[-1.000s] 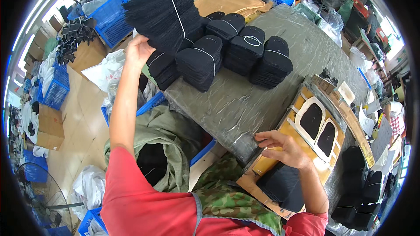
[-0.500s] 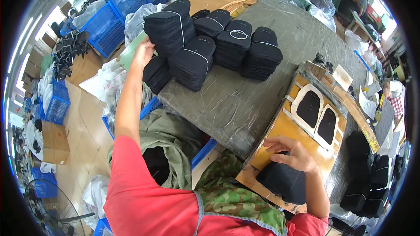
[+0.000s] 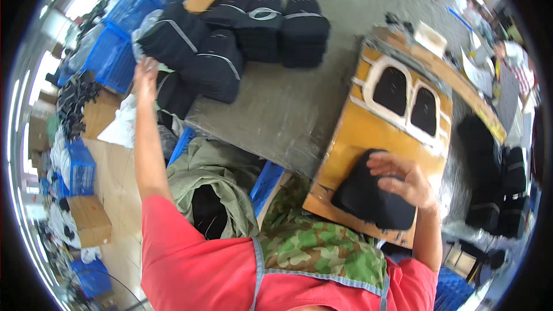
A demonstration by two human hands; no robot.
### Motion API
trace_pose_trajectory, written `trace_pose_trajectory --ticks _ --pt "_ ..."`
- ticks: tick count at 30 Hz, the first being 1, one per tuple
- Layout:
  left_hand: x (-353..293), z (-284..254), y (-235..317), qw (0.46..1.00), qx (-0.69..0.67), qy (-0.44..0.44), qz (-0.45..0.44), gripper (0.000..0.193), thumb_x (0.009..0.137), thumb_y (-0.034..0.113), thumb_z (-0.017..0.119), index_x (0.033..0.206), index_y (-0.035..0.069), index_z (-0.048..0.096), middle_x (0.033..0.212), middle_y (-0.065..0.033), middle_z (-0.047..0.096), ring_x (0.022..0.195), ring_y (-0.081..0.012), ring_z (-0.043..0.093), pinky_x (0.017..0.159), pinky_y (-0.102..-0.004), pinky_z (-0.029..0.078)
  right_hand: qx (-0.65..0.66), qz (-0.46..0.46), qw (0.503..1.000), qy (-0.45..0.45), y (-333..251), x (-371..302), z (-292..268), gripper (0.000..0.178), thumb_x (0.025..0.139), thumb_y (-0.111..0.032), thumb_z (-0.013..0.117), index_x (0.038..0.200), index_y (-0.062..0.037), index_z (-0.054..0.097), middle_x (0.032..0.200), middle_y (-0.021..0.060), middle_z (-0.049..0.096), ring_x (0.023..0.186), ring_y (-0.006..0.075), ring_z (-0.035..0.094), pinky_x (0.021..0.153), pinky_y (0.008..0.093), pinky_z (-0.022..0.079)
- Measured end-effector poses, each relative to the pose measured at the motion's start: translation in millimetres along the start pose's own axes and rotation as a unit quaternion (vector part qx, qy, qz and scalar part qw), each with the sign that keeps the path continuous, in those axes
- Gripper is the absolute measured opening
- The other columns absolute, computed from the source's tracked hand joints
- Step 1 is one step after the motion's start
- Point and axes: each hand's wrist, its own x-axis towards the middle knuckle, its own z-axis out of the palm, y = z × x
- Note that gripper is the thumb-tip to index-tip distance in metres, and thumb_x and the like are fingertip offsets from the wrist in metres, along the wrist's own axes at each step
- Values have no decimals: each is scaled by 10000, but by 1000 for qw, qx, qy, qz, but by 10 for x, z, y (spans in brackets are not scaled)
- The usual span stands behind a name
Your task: Screen printing patterns onto shoe components using a manual press and squeegee.
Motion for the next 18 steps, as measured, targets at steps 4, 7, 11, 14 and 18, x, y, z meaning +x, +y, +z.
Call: trace_pose_trajectory --ticks 4,7,11,14,18 --pt "-535 188 161 928 155 183 284 424 840 -90 468 1262 -54 492 1195 -208 596 952 -201 600 921 -329 468 -3 -3 995 98 258 -353 -277 435 867 -52 671 1282 15 559 1169 112 655 1066 190 626 947 327 494" --pt "-1275 1101 549 931 128 78 332 303 924 9 512 1219 -57 512 1110 -183 615 925 -200 613 902 -340 483 -25 31 978 205 571 -595 -477 391 880 -65 659 1254 13 577 1155 112 661 1056 183 630 935 320 496" --pt "-2479 2300 634 959 65 -226 157 253 978 90 509 1197 -28 558 1112 -144 623 957 -191 618 890 -320 486 -154 -1 941 302 902 -681 -643 353 863 -128 700 1186 -7 625 1114 95 666 1029 214 640 885 348 500" --pt "-3069 3008 522 863 146 -477 82 301 955 77 501 1241 21 579 1233 -103 582 1068 -190 604 933 -332 472 -154 -32 936 314 1037 -767 -628 349 851 -144 716 1163 -8 640 1124 99 656 1046 227 633 897 355 495" --pt "-3184 3652 355 836 154 -498 174 332 933 30 481 1251 29 576 1218 -110 570 1079 -221 596 934 -333 464 -163 -46 924 343 1124 -770 -864 334 850 -135 688 1163 -23 655 1057 112 690 1000 233 661 882 356 509"
